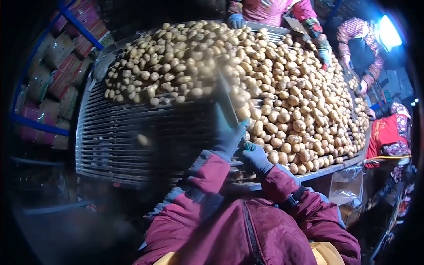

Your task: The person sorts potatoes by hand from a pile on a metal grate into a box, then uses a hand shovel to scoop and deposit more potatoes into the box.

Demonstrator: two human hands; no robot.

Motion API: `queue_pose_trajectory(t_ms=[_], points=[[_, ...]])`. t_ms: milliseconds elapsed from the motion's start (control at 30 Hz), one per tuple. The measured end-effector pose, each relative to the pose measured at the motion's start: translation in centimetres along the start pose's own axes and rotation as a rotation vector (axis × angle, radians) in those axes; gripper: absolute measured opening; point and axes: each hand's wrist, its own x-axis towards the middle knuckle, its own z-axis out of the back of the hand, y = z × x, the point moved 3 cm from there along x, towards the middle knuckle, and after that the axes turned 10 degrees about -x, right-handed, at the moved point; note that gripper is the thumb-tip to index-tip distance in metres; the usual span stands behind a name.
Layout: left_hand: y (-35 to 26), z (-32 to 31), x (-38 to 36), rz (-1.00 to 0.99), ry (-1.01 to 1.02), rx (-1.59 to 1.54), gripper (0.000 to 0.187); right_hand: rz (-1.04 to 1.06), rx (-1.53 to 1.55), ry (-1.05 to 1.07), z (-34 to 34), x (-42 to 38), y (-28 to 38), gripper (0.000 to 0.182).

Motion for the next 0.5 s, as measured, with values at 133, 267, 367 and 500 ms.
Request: queue_pose_trajectory(t_ms=[133, 267, 367, 500], points=[[-2.9, 1.9, -0.5, 0.066, -0.087, 0.048, 0.109, 0.102, -0.052, -0.018, -0.1, -0.7, 3.5, 0.013], [3.1, 4.6, 1.8, -0.011, -0.162, 0.103, 0.103, -0.072, 0.186, 0.118, -0.9, 2.1, 4.0, 0.012], [2.9, 0.9, 3.1, 0.022, -0.109, 0.092, 0.103, -0.089, 0.205, 0.115, 1.8, 2.6, 2.9, 0.012], [-0.2, -7.1, 3.7, -0.008, -0.041, 0.237, 0.106, -0.057, 0.23, 0.086, 7.4, 1.8, -0.3, 0.016]])
